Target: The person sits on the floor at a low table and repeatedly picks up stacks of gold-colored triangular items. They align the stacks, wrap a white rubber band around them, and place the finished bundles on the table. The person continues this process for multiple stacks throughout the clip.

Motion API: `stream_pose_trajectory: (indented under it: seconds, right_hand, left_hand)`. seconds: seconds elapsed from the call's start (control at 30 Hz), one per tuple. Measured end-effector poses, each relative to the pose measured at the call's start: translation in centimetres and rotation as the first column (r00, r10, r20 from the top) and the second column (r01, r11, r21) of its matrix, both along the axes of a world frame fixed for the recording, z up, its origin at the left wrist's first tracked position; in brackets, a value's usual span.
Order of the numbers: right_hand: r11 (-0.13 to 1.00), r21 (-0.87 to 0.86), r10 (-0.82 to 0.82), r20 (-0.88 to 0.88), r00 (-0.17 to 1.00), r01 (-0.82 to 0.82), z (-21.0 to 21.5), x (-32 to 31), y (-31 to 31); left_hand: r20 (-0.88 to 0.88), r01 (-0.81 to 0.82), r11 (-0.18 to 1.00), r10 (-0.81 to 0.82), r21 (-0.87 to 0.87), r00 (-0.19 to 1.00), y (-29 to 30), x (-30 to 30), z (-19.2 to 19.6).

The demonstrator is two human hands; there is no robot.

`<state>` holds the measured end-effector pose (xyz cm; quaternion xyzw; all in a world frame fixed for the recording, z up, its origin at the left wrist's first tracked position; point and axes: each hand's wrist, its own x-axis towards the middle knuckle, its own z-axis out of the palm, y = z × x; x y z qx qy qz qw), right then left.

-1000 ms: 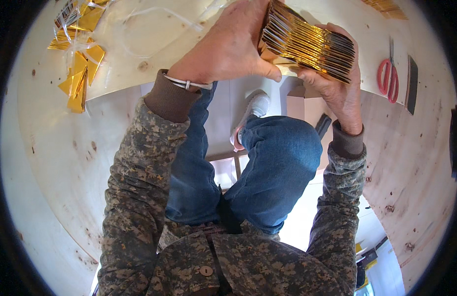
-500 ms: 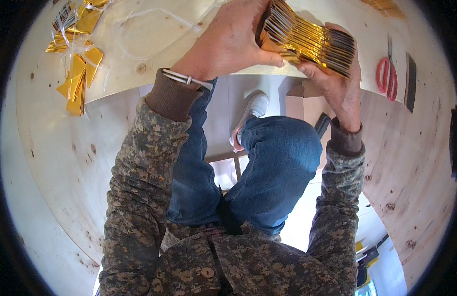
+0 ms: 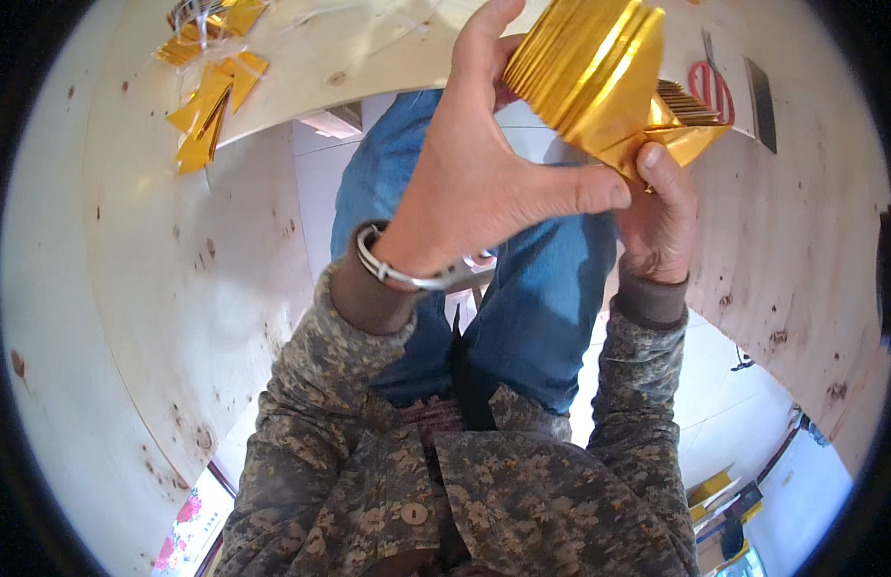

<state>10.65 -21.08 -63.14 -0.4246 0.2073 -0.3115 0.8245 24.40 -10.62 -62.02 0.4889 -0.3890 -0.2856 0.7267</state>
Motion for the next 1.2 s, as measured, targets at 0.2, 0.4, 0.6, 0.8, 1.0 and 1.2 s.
stream_pose_trajectory:
  seconds: [0.2,0.4,0.6,0.8,1.0,1.2]
  right_hand:
    - [0.905,0.365,0.11,0.296,0.949,-0.218,-0.2,-2.2,5.2]
    - [0.862,0.456,0.056,0.345,0.937,-0.219,1.4,-3.5,9.4]
    - [0.92,0.277,0.146,0.413,0.899,-0.276,2.7,-4.4,11.5]
    - [0.973,-0.223,-0.059,0.031,0.998,0.064,5.1,-6.4,13.3]
    - [0.825,-0.565,-0.098,-0.117,0.988,0.015,8.3,-7.6,14.8]
    - [0.57,-0.82,-0.156,-0.045,0.987,0.053,9.4,-7.8,15.0]
  left_hand:
    - [0.198,-0.196,0.976,0.212,-0.1,0.957,4.5,-4.7,3.4]
    - [0.174,-0.286,0.957,0.289,-0.04,0.941,8.0,-7.5,6.5]
    - [0.362,-0.32,0.945,0.321,-0.064,0.875,10.8,-8.5,7.0]
    - [0.056,-0.119,0.993,0.12,-0.014,0.991,13.8,-7.8,6.5]
    - [-0.044,0.18,0.984,-0.181,-0.011,0.983,15.5,-5.3,5.5]
    - [0.193,0.2,0.977,-0.209,0.069,0.959,15.7,-4.1,4.1]
